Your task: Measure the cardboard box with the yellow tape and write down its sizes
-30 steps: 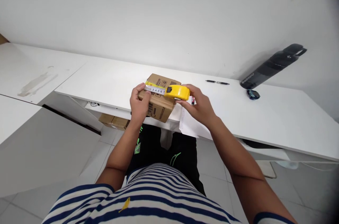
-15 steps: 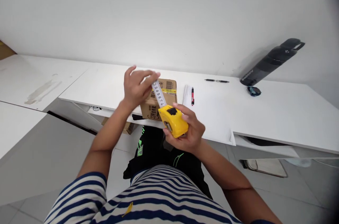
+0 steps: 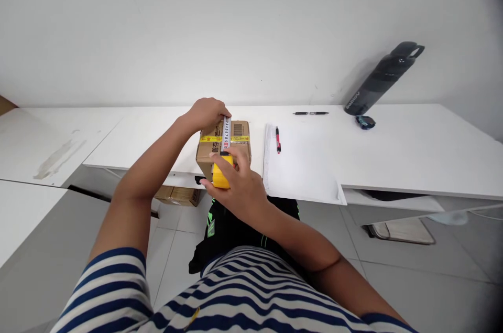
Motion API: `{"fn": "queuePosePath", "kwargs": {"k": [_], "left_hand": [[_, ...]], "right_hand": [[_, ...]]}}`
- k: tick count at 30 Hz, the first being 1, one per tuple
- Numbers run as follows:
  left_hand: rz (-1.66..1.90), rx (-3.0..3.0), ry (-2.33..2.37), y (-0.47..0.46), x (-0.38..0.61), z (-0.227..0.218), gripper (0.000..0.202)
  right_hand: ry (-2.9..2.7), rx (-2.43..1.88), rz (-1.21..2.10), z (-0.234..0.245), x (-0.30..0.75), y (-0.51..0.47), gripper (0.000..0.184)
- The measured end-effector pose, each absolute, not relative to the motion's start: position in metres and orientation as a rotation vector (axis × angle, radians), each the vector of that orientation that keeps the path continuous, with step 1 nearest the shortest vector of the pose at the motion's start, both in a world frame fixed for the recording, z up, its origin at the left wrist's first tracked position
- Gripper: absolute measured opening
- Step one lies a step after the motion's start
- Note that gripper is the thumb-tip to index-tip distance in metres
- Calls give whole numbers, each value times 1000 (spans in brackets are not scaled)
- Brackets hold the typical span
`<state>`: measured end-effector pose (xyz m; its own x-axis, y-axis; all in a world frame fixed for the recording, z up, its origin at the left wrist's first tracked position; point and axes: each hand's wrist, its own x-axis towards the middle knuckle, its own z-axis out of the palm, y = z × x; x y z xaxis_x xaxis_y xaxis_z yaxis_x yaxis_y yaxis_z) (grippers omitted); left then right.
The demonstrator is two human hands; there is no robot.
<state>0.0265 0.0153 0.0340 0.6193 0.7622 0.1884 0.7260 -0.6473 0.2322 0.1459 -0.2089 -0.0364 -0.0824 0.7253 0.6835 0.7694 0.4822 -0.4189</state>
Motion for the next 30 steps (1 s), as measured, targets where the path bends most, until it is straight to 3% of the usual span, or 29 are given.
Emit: {"fn": "queuePosePath", "kwargs": {"k": [8, 14, 30], "left_hand": [[107, 2478, 1192, 23, 23, 50, 35], [87, 2432, 1118, 14, 21, 58, 20], [130, 2152, 1120, 14, 15, 44, 20]], "right_hand": [[-1809, -1264, -75, -32, 149, -199, 43], [-1818, -1262, -50, -34, 148, -200, 45], [-1888, -1360, 48, -32, 150, -201, 54]]}}
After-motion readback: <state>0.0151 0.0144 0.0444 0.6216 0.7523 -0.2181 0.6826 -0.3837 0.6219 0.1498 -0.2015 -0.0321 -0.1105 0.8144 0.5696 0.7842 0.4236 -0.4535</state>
